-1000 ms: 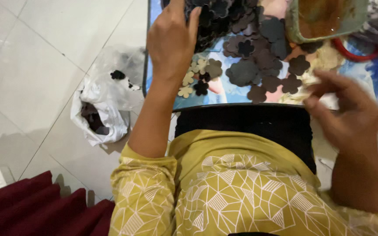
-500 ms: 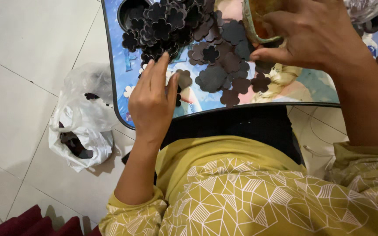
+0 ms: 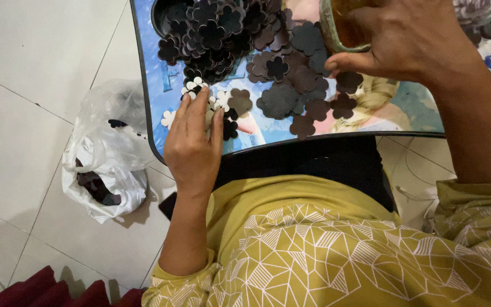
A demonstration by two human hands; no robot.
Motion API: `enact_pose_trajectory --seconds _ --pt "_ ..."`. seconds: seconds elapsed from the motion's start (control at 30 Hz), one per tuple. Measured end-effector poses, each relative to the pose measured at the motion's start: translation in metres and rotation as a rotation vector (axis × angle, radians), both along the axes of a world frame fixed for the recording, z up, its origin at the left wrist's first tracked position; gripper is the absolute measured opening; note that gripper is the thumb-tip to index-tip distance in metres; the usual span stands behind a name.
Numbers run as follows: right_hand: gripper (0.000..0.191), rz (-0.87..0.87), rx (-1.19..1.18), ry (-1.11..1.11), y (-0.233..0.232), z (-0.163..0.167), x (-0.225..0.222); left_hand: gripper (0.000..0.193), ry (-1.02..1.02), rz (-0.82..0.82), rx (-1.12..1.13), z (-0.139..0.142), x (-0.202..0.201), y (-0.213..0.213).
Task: The person sits on the floor and assembles layered flower-shaped foam cutouts. They pick flower pieces from the tray, dip a piece into a container of glue, press the layers together on their lap, and set the finished flower back on the tray, repeating for many flowers.
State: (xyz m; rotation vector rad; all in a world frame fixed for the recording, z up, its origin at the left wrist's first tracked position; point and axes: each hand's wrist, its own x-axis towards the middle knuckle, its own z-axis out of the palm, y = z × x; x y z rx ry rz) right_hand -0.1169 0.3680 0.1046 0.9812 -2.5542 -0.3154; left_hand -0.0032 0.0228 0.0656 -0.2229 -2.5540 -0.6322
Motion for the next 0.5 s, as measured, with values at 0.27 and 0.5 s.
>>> enact_pose_trajectory --seconds 0.27,0.5 --pt "0.069 0.018 -0.145 -0.065 -0.002 0.012 0.012 0.037 -0.008 0.084 0.012 -0.005 0.008 -0.013" --pt "0.066 0.016 -0.326 -0.259 -0.035 0.017 0.037 0.036 -0.01 0.152 0.091 -0.012 0.017 -0.038"
